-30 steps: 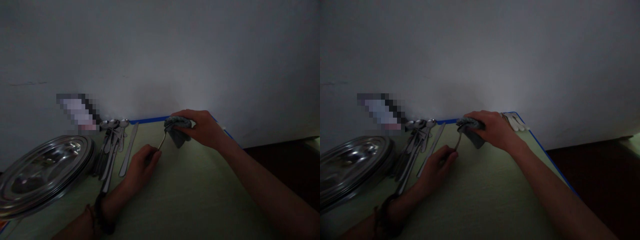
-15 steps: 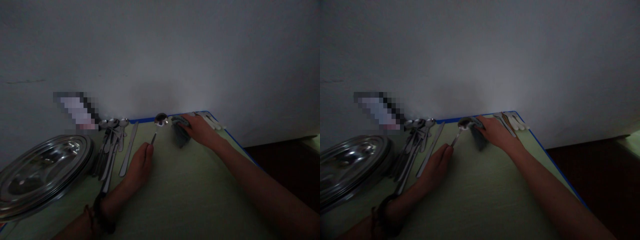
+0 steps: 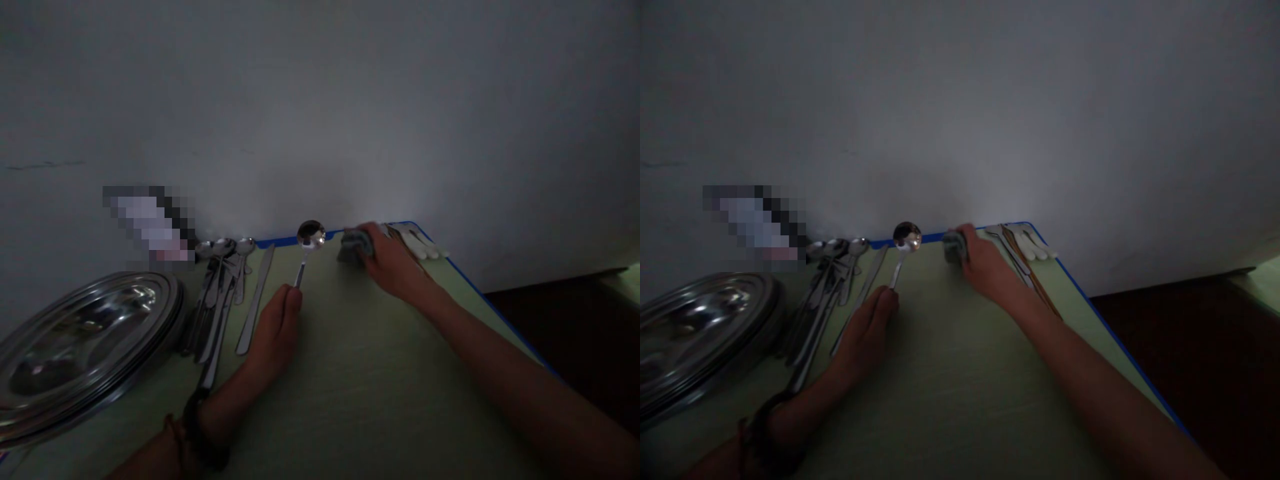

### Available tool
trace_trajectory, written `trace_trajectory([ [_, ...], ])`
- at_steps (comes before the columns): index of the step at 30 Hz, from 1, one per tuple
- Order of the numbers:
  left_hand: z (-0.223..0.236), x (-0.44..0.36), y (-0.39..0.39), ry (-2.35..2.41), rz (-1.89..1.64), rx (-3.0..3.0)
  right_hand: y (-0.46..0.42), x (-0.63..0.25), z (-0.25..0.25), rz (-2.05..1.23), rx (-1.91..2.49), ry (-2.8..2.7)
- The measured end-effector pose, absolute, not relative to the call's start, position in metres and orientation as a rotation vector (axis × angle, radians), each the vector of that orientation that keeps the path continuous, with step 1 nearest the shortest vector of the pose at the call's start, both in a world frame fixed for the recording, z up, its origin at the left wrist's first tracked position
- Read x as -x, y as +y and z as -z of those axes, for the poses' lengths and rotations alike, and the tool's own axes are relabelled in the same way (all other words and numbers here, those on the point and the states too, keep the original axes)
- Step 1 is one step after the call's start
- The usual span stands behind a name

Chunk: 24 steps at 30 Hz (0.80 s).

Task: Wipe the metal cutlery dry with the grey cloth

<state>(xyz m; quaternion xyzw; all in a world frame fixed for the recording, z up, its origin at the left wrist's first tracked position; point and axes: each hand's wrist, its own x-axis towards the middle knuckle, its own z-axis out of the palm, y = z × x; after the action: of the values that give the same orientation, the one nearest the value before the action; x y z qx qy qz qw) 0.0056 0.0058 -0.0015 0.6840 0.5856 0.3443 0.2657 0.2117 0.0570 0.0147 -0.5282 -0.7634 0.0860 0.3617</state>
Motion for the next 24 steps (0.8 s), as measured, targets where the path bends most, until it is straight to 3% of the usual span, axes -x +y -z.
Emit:
trace_trajectory([
  [3, 0.002, -0.004, 0.006, 1.544, -0.912, -1.837, 0.055, -0.212, -0.016, -0.137, 1.263, -1.721],
  [8, 0.003, -0.004, 0.006, 1.542, -0.919, -1.826, 0.054, -0.207, 0.000, -0.502, 1.381, -2.172],
  [13, 0.002, -0.005, 0.006, 1.524, -0.914, -1.831, 0.061, -0.202, -0.001, -0.251, 1.297, -1.835],
  [18, 0.002, -0.005, 0.007, 1.550, -0.911, -1.823, 0.070, -0.203, 0.004, -0.441, 1.460, -2.163],
  [20, 0.002, -0.005, 0.007, 1.561, -0.913, -1.812, 0.076, -0.210, -0.008, -0.449, 1.541, -1.933],
  [24, 0.003, -0.005, 0.008, 1.568, -0.908, -1.808, 0.084, -0.227, -0.045, -0.362, 1.163, -1.419],
])
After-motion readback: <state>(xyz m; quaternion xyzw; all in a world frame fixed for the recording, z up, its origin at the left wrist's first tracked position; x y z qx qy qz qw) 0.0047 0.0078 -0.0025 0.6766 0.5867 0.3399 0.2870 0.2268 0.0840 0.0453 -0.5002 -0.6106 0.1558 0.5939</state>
